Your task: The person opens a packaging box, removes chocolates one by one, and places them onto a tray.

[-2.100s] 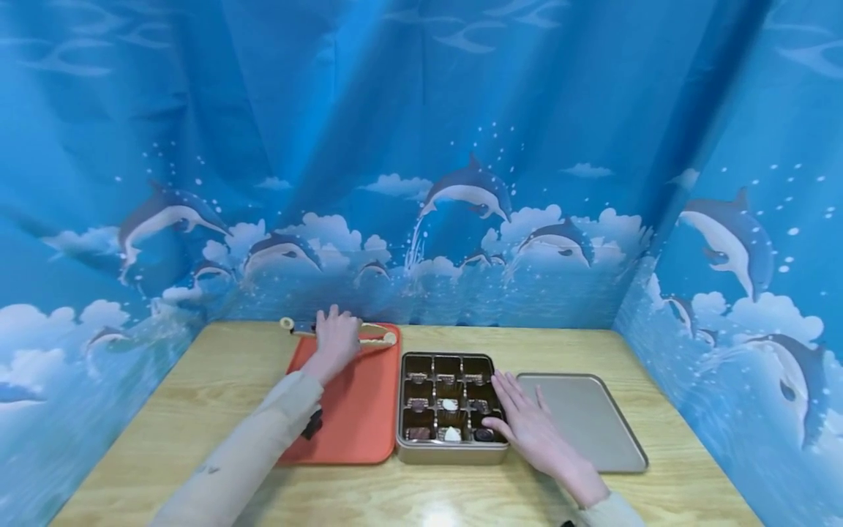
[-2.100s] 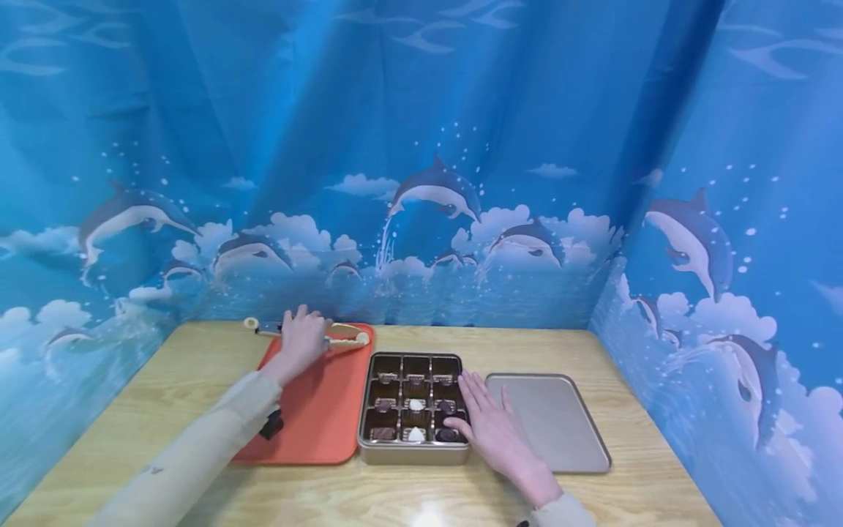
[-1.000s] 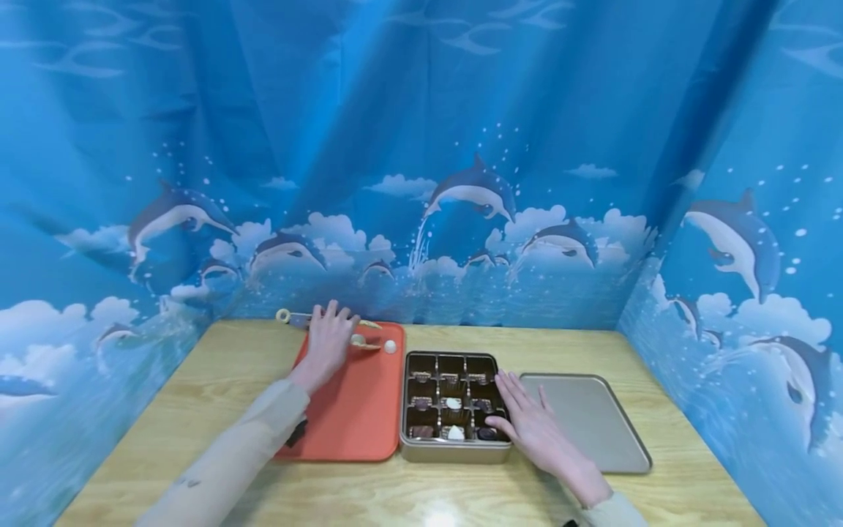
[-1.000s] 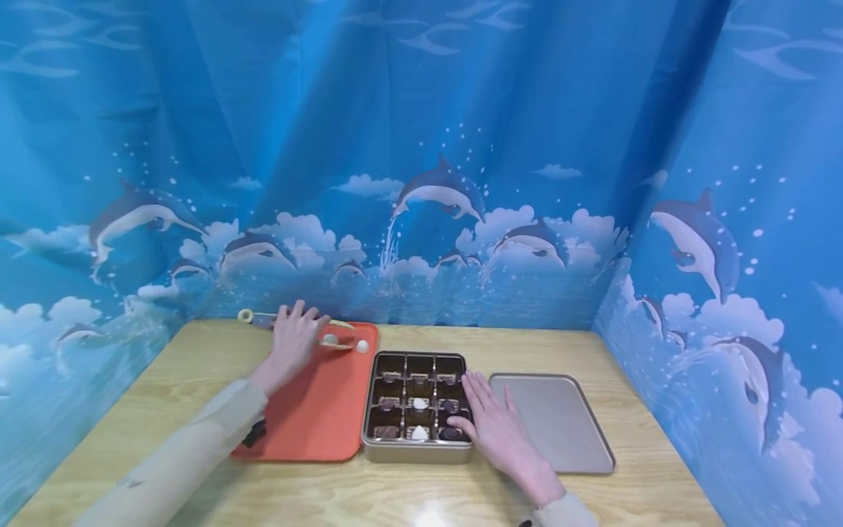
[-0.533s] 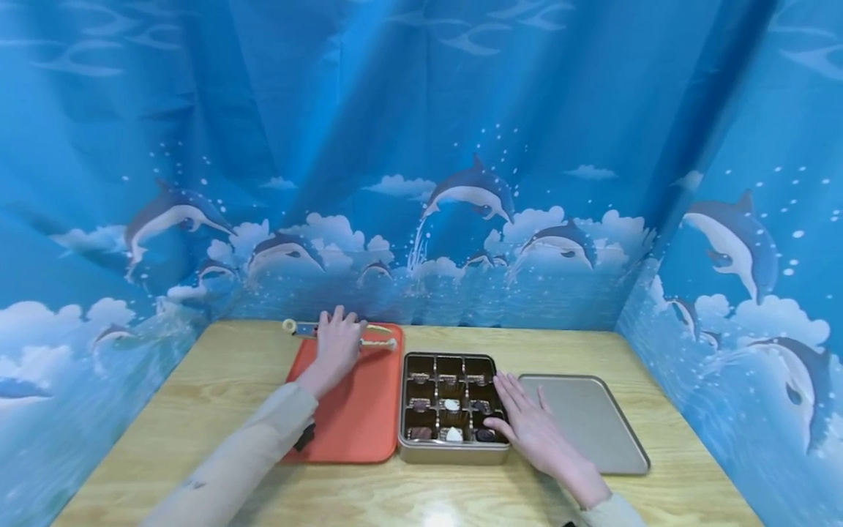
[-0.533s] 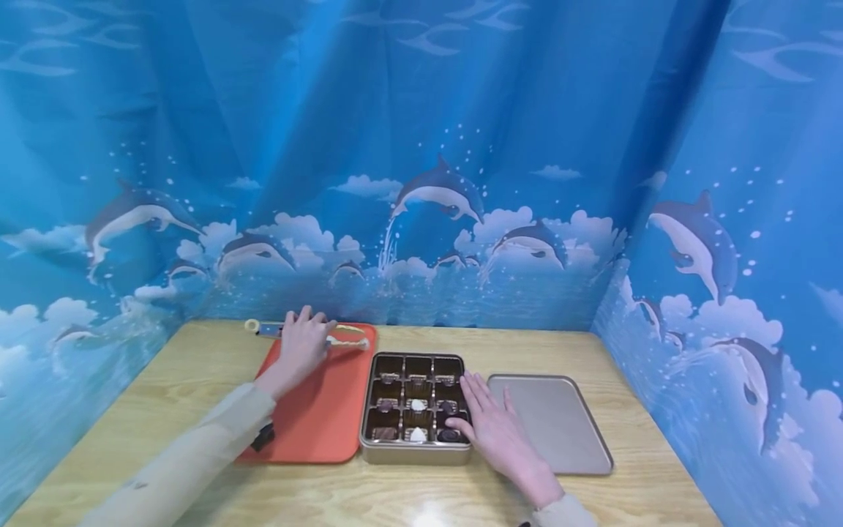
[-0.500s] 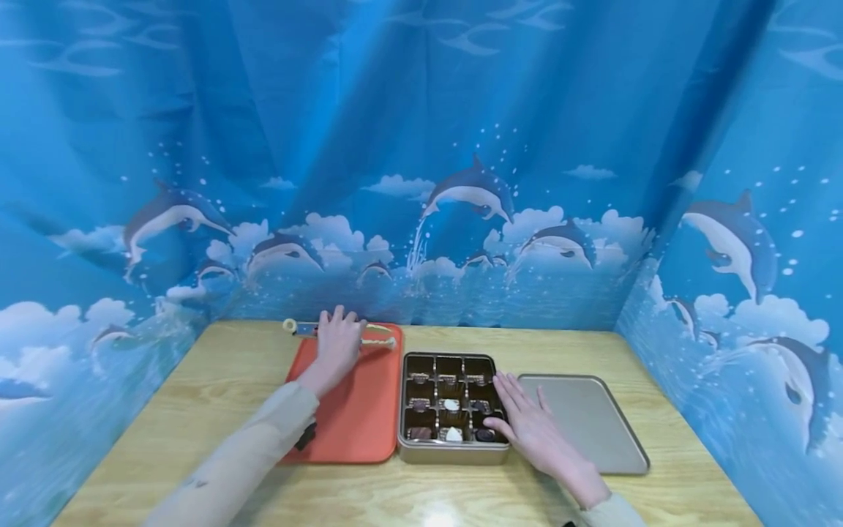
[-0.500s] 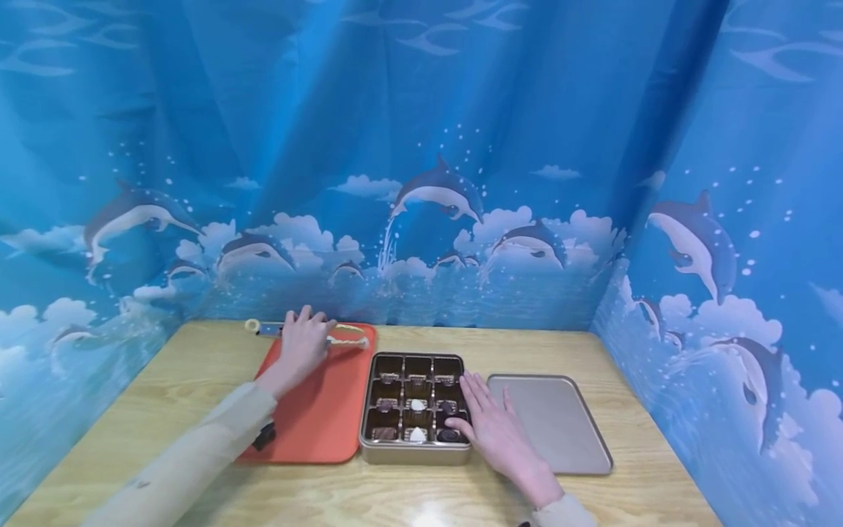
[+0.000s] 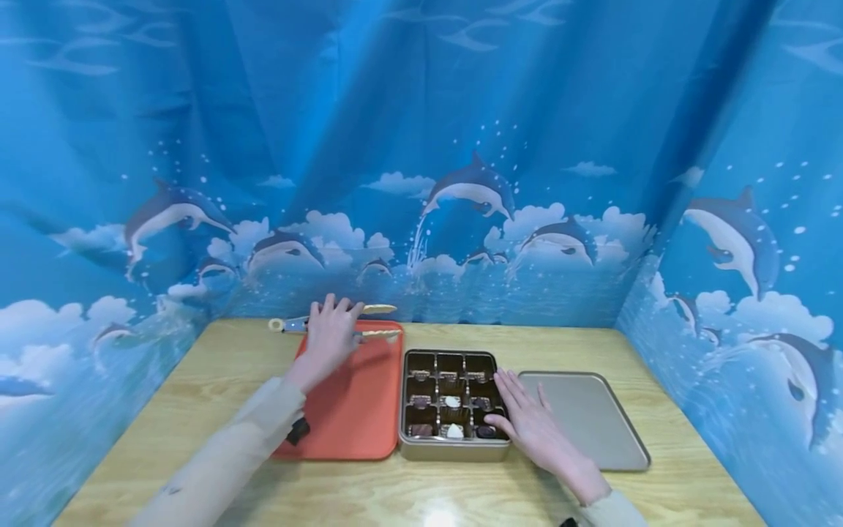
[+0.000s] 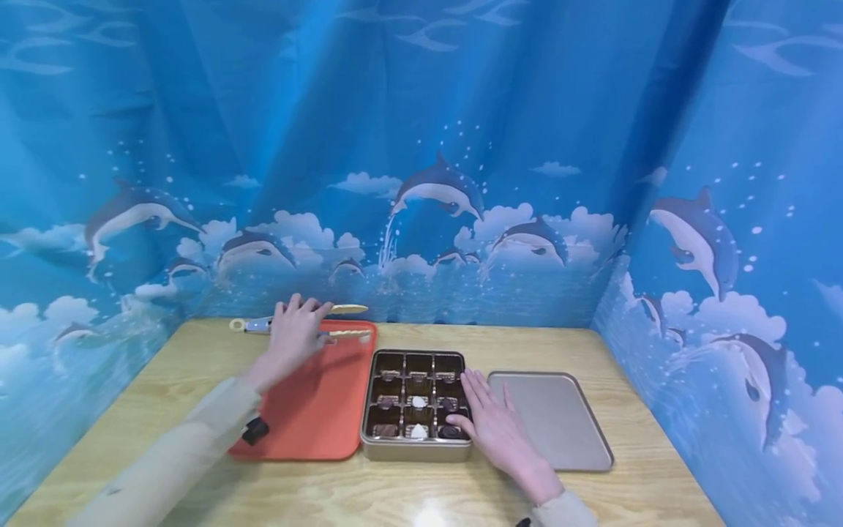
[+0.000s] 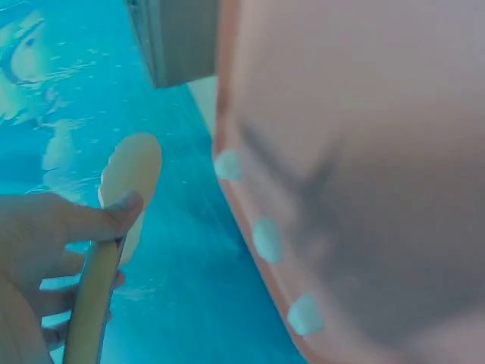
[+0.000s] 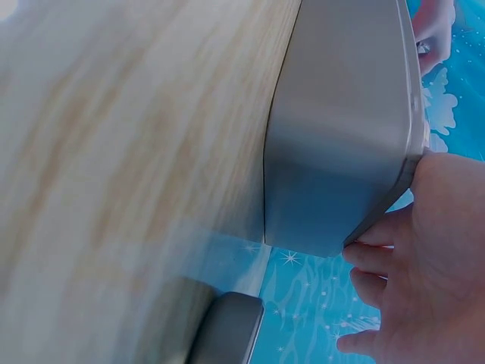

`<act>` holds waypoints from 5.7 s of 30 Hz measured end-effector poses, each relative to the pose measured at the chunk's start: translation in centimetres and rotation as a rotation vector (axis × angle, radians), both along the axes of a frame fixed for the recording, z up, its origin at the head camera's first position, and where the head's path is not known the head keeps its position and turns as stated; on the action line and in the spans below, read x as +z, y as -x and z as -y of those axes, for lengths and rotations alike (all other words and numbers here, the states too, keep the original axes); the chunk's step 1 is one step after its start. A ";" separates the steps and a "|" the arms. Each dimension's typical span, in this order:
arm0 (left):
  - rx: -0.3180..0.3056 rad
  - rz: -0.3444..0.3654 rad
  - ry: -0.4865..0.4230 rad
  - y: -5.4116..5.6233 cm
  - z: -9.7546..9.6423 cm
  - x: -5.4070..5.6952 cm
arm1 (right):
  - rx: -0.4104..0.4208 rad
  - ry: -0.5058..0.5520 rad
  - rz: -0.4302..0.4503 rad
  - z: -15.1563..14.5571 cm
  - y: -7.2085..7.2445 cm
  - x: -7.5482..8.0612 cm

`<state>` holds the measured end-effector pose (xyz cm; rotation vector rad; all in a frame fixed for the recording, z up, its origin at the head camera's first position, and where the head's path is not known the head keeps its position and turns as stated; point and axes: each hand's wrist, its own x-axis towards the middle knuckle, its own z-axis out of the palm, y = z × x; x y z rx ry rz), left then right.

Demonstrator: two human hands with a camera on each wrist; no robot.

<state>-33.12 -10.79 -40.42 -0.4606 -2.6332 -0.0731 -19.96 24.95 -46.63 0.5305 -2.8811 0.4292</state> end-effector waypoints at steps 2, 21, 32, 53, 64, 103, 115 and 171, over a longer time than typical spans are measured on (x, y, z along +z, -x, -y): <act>-0.035 -0.009 0.002 -0.5 0.2 0.4 | 0.001 -0.003 -0.004 0.0 0.0 0.0; -0.501 -0.239 0.423 -4.6 -3.0 3.4 | 0.002 0.013 0.006 0.0 0.1 0.0; -0.569 -0.368 0.849 -5.0 -6.9 4.8 | 0.002 -0.017 0.000 -0.1 0.1 0.0; -0.469 -0.236 0.878 -5.6 -9.2 3.8 | 0.000 0.008 0.004 -0.1 0.0 0.0; -0.573 -0.316 0.910 -5.9 -9.4 2.8 | 0.002 0.007 0.000 0.0 0.0 0.0; -0.444 -0.291 0.227 -5.5 -1.1 3.2 | -0.001 0.021 0.001 -0.3 0.1 0.1; -0.261 -0.221 0.042 -6.0 4.2 2.3 | 0.006 0.016 -0.024 -0.4 -0.1 0.0; -0.084 -0.026 0.094 -6.4 6.0 2.0 | 0.007 -0.005 -0.018 0.1 -0.1 -0.1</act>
